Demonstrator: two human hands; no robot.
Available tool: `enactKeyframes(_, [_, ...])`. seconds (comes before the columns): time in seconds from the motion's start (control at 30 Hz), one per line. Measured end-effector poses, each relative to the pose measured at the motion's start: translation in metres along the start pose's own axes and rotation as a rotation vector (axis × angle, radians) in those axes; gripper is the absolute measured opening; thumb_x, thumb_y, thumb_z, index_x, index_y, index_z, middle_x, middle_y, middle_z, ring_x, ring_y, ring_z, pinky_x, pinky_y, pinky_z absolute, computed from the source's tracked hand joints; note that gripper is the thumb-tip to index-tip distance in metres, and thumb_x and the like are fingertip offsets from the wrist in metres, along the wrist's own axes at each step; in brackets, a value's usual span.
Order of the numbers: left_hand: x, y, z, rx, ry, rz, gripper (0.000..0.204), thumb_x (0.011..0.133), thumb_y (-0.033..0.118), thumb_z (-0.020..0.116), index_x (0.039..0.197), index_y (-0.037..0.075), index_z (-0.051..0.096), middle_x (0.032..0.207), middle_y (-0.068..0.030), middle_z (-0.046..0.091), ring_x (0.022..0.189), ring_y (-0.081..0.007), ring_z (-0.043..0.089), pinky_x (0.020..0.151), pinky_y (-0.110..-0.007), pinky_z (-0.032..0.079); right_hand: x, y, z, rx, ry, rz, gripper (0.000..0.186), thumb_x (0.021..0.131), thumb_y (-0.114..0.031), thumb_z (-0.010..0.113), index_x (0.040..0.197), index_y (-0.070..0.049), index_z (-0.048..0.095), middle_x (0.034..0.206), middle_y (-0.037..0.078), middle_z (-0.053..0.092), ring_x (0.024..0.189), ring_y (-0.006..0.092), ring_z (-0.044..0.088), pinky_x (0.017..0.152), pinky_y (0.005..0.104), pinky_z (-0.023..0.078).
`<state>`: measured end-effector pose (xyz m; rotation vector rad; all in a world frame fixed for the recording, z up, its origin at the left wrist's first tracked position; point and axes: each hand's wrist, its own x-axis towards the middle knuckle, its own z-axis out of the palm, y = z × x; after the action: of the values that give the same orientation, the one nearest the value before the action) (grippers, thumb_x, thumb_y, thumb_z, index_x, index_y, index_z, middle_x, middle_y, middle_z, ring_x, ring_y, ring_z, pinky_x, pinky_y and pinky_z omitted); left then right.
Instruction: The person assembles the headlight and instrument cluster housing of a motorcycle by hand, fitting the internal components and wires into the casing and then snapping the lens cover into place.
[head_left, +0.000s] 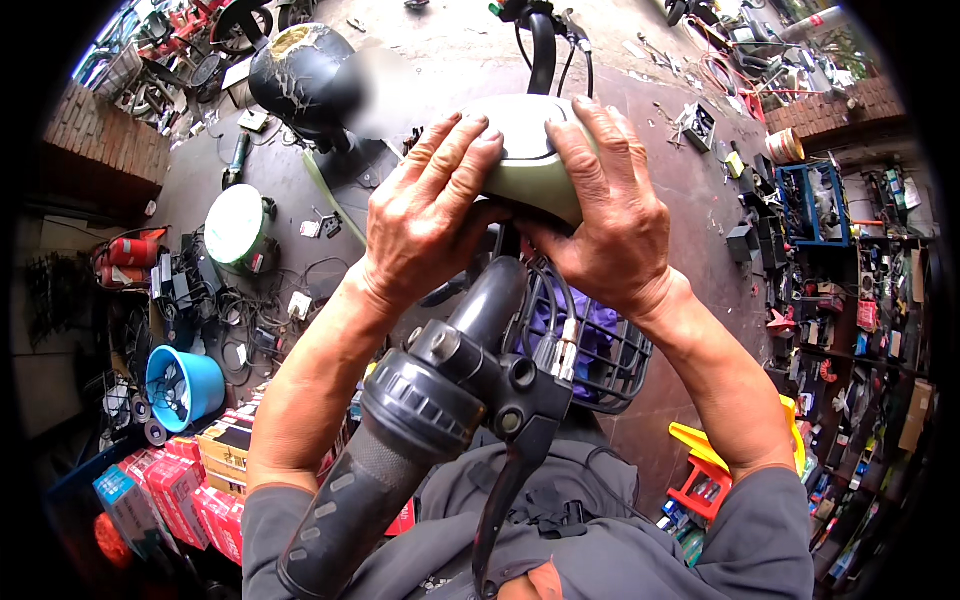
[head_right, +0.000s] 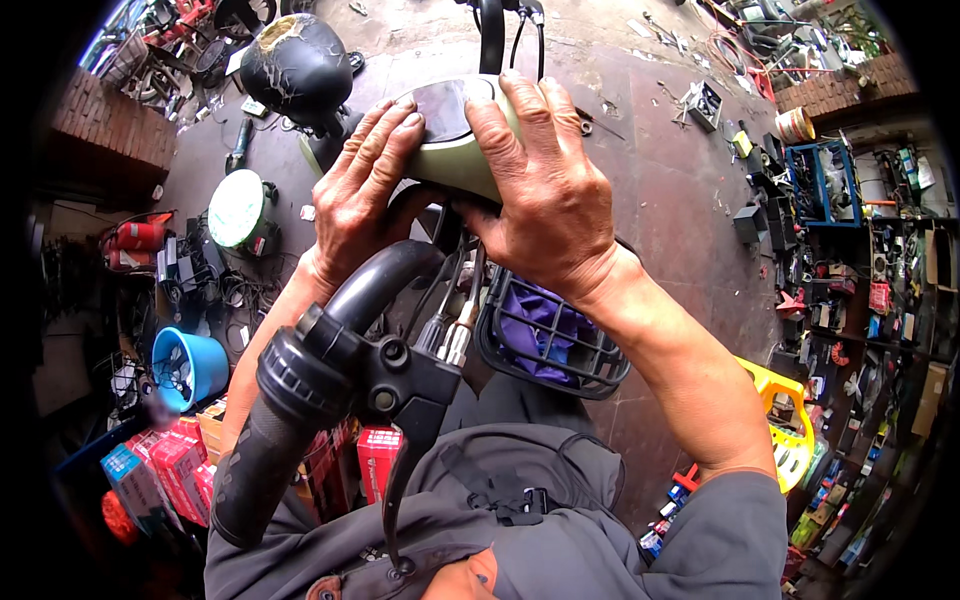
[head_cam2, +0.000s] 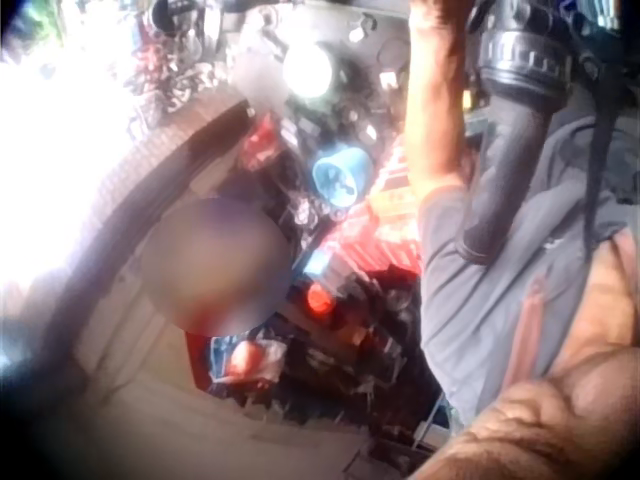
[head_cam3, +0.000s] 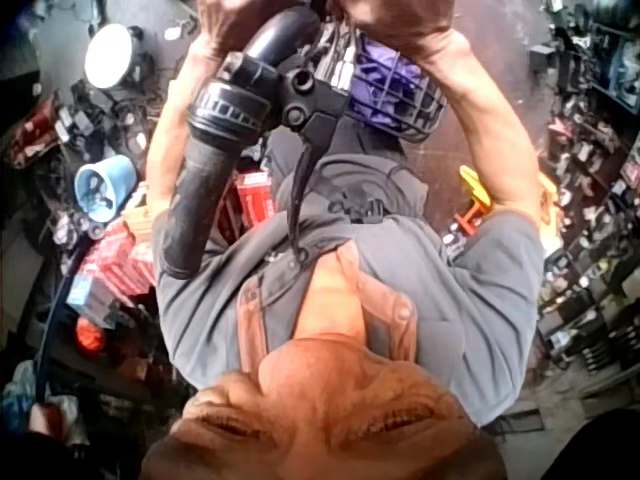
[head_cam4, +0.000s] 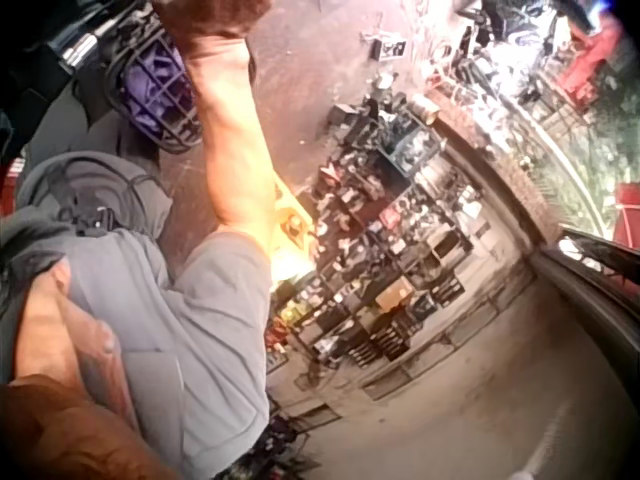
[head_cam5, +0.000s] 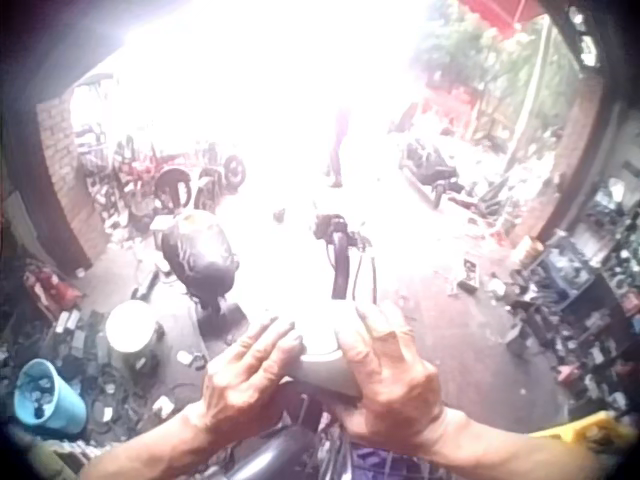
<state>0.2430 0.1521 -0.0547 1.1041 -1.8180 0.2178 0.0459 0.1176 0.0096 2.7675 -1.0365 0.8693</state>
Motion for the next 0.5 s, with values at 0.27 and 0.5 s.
enactKeyframes(0.27, [0.0, 0.004, -0.018, -0.557, -0.028, -0.502, 0.068, 0.078, 0.02, 0.082, 0.135, -0.003, 0.054, 0.136, -0.0211, 0.056, 0.13, -0.033, 0.051, 0.11, -0.04, 0.04, 0.003, -0.001, -0.001, 0.069, 0.014, 0.012, 0.079, 0.06, -0.021, 0.089, 0.13, -0.007, 0.057, 0.137, 0.022, 0.051, 0.125, 0.0468, 0.05, 0.104, 0.0489, 0.047])
enactKeyframes(0.5, [0.023, -0.031, -0.035, -1.055, -0.528, -1.153, 0.065, 0.087, 0.054, 0.069, 0.117, -0.003, 0.062, 0.098, -0.0076, 0.069, 0.087, -0.0137, 0.065, 0.079, -0.028, 0.049, 0.005, -0.001, -0.003, 0.055, 0.003, 0.002, 0.081, 0.057, -0.019, 0.089, 0.131, -0.01, 0.057, 0.137, 0.021, 0.05, 0.126, 0.0473, 0.049, 0.098, 0.0479, 0.051])
